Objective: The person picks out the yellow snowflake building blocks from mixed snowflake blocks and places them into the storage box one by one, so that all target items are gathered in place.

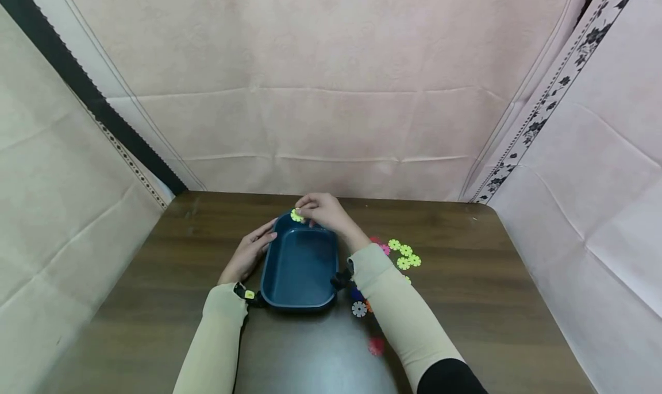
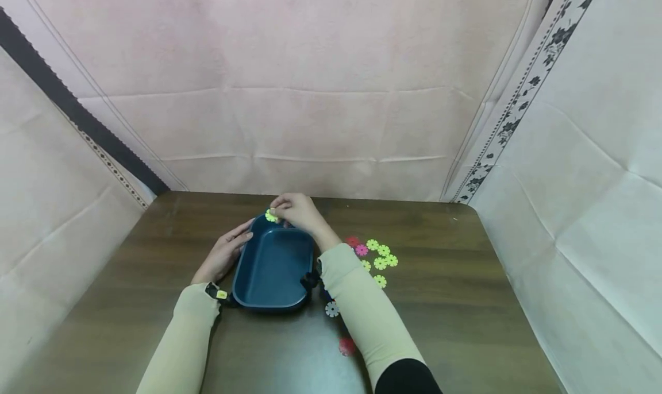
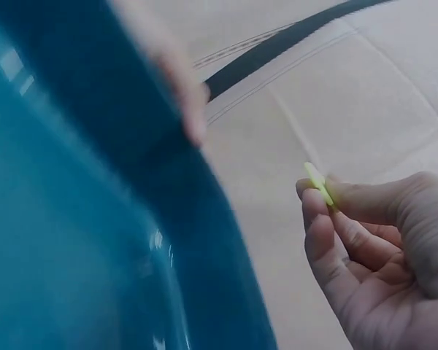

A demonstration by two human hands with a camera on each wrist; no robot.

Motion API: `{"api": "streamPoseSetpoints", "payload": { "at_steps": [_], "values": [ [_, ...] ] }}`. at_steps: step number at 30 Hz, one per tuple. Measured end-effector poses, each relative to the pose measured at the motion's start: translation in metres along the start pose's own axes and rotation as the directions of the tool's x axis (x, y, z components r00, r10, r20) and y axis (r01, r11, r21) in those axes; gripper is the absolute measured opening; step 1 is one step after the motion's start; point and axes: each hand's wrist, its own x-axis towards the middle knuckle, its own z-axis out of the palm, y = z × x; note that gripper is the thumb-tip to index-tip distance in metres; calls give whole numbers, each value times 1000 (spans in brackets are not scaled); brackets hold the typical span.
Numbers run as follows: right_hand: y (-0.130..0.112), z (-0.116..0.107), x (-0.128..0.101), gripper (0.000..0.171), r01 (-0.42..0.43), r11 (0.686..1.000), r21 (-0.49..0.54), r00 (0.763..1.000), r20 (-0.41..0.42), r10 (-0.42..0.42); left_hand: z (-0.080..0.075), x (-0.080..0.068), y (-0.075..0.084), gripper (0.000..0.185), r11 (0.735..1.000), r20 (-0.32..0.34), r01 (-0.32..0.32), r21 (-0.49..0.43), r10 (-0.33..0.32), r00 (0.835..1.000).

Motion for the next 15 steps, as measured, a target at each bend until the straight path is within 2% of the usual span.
{"api": "streamPoseSetpoints", "payload": {
  "at_steps": [3, 5, 9, 15],
  "values": [
    [2, 10, 8, 22, -38, 992, 123, 999, -5, 39, 1, 1, 0, 56, 1000, 4, -8, -7, 8, 1000],
    [9, 17, 11, 24, -70, 984, 163, 998, 4, 70, 1, 1, -1, 56, 1000, 5, -8, -15, 9, 1000],
    [28, 31, 14, 20, -123, 981, 148, 992, 41, 118, 1, 3, -4, 56, 1000, 3, -18, -12, 18, 1000],
    [46, 42, 14, 19, -182, 981, 67, 979, 103, 174, -1, 3, -4, 57, 999, -1, -37, -3, 37, 999]
  ]
}}
